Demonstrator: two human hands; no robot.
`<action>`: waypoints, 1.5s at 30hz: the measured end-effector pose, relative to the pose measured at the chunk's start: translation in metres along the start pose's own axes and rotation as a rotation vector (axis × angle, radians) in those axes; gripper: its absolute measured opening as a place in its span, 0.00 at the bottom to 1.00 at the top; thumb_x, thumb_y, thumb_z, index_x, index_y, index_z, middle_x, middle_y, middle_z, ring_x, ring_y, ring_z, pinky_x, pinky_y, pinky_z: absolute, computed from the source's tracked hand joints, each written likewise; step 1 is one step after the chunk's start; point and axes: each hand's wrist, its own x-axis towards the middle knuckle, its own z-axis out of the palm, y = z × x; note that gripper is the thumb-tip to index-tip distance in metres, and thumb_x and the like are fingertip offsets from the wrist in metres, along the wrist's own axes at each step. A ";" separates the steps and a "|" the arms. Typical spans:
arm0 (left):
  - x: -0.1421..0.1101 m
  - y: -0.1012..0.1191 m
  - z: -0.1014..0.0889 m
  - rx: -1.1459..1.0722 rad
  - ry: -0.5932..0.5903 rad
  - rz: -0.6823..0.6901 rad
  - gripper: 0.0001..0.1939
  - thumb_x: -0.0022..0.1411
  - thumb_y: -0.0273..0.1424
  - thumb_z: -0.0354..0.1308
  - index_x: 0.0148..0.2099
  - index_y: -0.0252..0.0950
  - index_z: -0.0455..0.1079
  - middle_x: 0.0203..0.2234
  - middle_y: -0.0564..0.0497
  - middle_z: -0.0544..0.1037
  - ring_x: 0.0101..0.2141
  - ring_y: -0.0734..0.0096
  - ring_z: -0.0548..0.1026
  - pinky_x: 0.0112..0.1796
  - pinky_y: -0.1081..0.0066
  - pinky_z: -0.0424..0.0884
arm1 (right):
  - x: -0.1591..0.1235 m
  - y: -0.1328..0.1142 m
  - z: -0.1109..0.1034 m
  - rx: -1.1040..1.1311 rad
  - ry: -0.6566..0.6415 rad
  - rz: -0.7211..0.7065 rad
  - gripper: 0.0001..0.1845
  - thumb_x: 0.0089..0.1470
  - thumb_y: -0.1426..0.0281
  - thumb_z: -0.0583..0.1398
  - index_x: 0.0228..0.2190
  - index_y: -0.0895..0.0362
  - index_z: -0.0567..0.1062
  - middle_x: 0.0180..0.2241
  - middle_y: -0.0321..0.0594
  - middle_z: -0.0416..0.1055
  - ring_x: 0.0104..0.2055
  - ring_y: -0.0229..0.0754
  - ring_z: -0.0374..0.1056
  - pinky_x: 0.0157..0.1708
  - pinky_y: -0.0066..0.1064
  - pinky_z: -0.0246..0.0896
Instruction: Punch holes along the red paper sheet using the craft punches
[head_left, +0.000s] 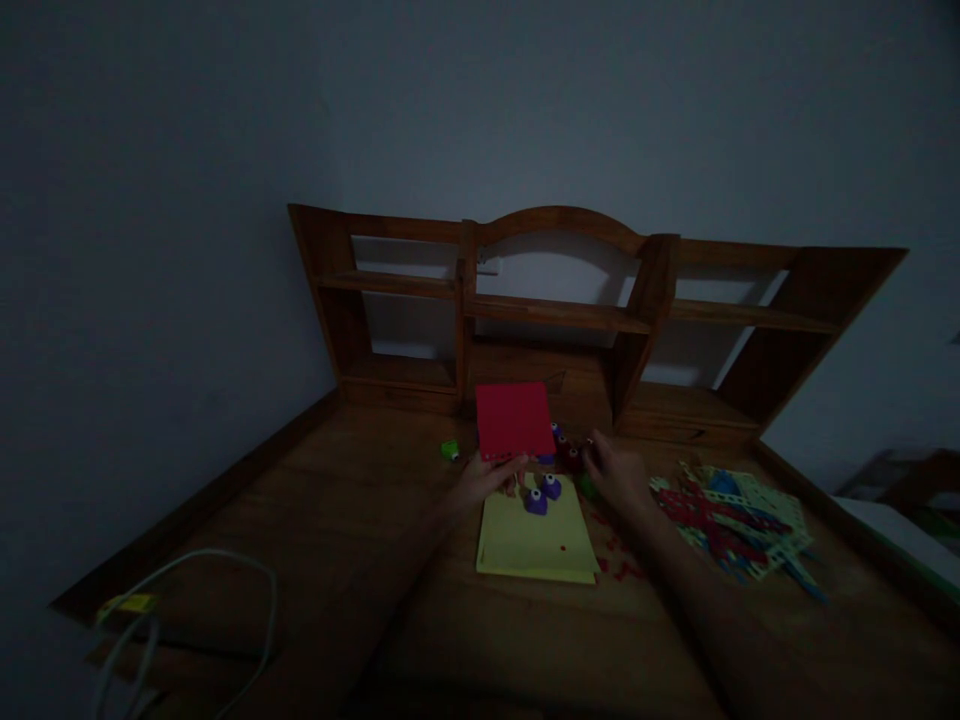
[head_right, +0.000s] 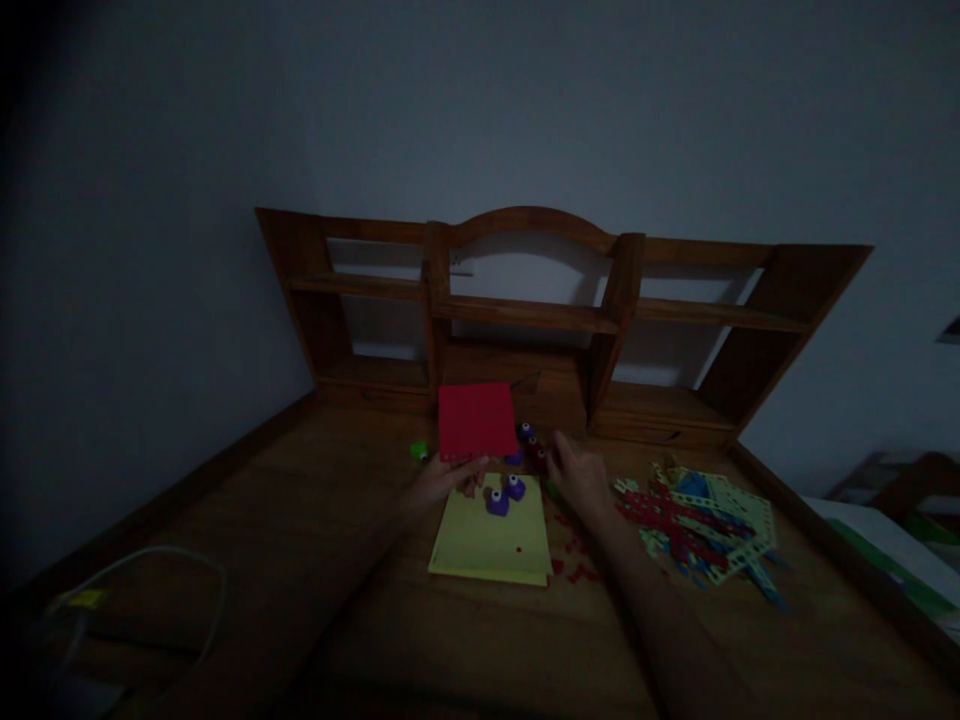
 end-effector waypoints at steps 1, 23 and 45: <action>0.000 0.000 0.000 0.002 0.006 0.003 0.20 0.56 0.47 0.59 0.32 0.33 0.71 0.22 0.51 0.72 0.18 0.77 0.66 0.21 0.74 0.63 | -0.002 0.000 0.003 0.003 -0.023 -0.017 0.14 0.60 0.68 0.51 0.44 0.57 0.70 0.37 0.48 0.77 0.35 0.46 0.73 0.29 0.30 0.54; 0.001 0.009 -0.001 0.145 0.123 0.009 0.20 0.56 0.47 0.59 0.26 0.34 0.70 0.20 0.52 0.73 0.19 0.75 0.67 0.23 0.73 0.64 | -0.002 -0.010 0.004 0.025 -0.220 0.016 0.13 0.62 0.67 0.51 0.45 0.55 0.69 0.44 0.44 0.74 0.39 0.44 0.71 0.33 0.30 0.54; 0.002 0.004 -0.005 0.029 0.129 0.003 0.18 0.56 0.44 0.61 0.25 0.33 0.71 0.19 0.52 0.72 0.19 0.75 0.67 0.24 0.73 0.63 | -0.004 -0.009 0.007 0.016 -0.196 -0.011 0.11 0.64 0.65 0.49 0.42 0.54 0.69 0.42 0.42 0.74 0.36 0.42 0.71 0.31 0.29 0.51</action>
